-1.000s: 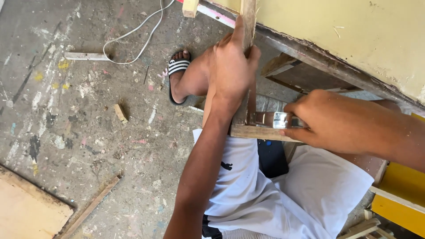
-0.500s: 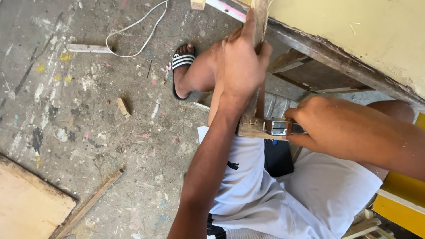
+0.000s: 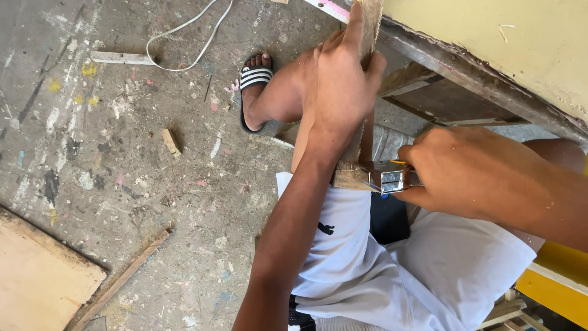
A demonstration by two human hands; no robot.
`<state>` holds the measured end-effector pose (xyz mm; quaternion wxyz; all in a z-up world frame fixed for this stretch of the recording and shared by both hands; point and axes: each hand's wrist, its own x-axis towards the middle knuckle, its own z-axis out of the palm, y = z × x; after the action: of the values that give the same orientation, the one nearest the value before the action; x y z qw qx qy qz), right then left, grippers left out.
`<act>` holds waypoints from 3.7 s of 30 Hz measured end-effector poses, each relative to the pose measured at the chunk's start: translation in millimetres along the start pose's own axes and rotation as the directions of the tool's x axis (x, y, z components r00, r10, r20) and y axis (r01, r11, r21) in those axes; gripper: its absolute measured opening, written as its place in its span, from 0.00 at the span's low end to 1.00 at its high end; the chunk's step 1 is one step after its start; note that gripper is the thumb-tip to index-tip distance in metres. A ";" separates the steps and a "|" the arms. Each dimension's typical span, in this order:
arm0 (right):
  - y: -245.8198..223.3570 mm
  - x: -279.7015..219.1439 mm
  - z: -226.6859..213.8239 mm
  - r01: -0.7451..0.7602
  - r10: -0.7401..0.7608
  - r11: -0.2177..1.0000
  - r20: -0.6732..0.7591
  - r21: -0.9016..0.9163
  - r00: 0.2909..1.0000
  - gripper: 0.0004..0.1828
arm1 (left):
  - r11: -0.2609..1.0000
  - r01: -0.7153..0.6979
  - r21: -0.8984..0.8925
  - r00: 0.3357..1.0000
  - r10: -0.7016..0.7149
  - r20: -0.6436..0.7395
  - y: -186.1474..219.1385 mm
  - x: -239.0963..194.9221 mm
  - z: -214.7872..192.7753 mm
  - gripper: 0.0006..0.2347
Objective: Assembling a wooden frame by aligning thin wood strips and joining them using a manual staple gun on a workbench.
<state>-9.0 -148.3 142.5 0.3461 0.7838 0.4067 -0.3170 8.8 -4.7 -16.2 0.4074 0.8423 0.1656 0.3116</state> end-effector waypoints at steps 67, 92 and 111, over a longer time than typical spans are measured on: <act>-16.9 8.1 -7.8 -0.071 0.061 0.967 0.051 0.243 0.997 0.27 | 0.990 0.138 0.021 0.980 -0.140 0.139 14.0 5.5 -15.5 0.29; 27.1 -27.6 22.3 -0.072 0.078 0.980 -0.025 0.187 0.997 0.21 | 0.969 0.234 0.078 0.948 -0.246 0.203 15.7 12.7 -25.2 0.29; -3.3 1.6 -1.9 0.044 -0.046 0.994 -0.021 -0.098 0.999 0.18 | 0.977 0.206 0.050 0.962 -0.212 0.172 15.6 10.7 -25.6 0.28</act>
<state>-10.7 -144.7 141.4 0.3719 0.7602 0.4434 -0.2952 0.3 6.4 12.5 0.4375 0.8508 0.2219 0.1883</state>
